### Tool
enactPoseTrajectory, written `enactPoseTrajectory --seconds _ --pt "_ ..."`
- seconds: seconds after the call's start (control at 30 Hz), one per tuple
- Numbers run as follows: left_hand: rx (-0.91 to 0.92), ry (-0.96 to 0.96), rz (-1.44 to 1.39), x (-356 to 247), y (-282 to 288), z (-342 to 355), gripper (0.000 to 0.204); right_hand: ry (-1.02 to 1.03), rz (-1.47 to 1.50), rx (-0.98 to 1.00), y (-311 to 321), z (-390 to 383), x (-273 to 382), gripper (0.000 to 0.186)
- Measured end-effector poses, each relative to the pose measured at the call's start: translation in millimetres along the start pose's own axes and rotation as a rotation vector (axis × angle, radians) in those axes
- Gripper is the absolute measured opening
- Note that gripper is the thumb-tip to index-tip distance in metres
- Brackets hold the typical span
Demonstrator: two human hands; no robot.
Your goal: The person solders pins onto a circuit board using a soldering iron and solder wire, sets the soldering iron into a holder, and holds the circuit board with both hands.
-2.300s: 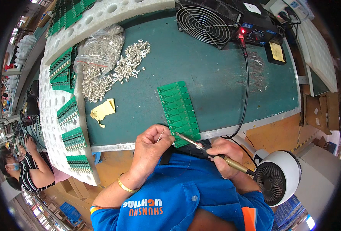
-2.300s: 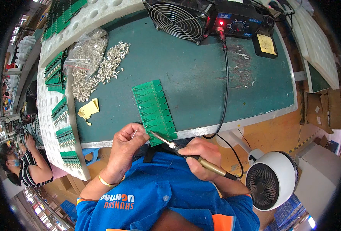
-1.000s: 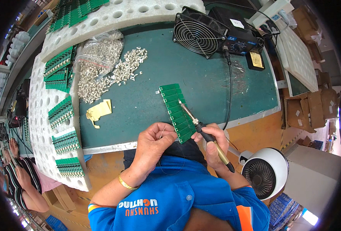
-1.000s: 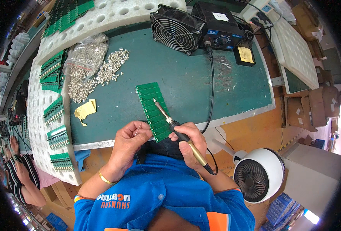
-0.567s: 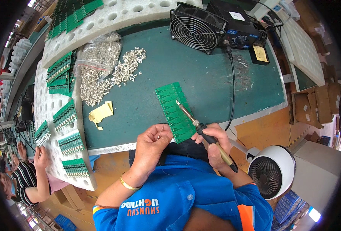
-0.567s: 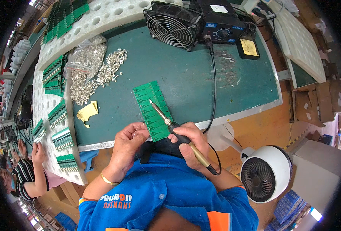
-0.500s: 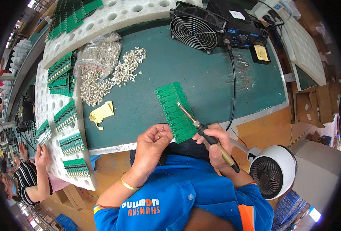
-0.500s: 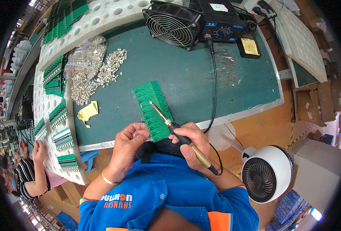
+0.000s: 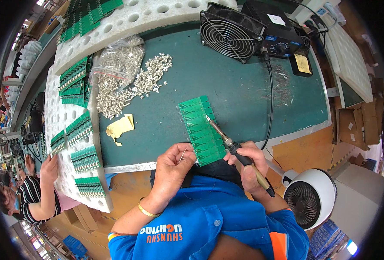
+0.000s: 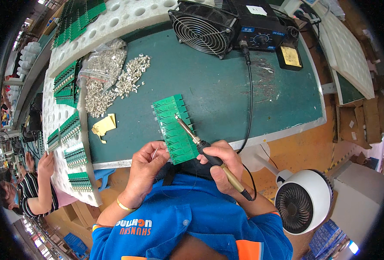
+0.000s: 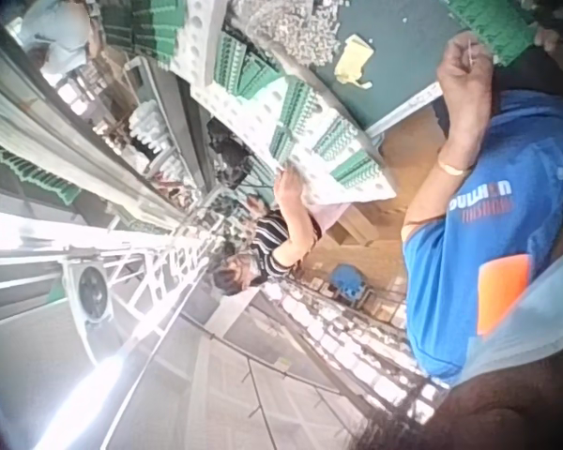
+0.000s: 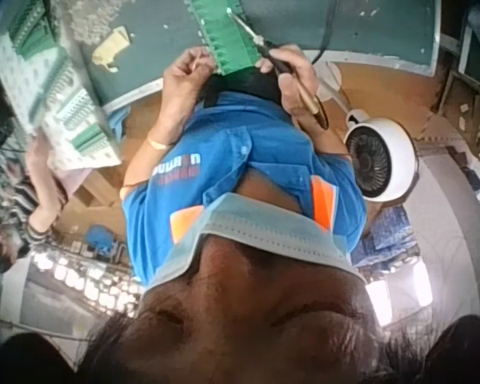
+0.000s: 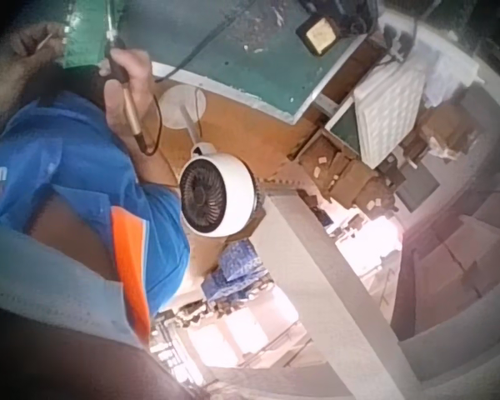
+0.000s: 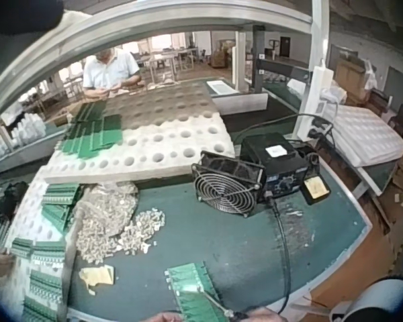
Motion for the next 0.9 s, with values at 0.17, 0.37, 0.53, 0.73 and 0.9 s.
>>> enactPoseTrajectory --seconds 0.17,0.37,0.53,0.73,0.9 --pt "0.017 -0.030 0.021 1 2 2 0.018 0.006 -0.007 -0.119 -6 1 -3 0.046" --pt "0.025 -0.029 -0.015 -1 2 2 0.020 0.041 -0.075 -0.072 -1 5 7 0.042" --pt "0.006 0.010 0.015 -2 1 2 0.023 0.109 -0.098 -0.006 4 2 9 0.028" --pt "-0.028 0.047 0.117 -1 0 2 0.029 0.161 -0.120 0.002 4 4 9 0.017" --pt "-0.030 0.004 0.101 -1 -1 2 0.023 0.172 -0.148 0.025 4 6 8 0.018"
Point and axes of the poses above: each hand's wrist, its own z-axis towards the middle knuckle, its own y-axis out of the back of the hand, x = y × z, the point moved 2 cm from there along z, towards the middle knuckle, and after that the axes turned 6 degrees about -x, right-handed, at the moved point
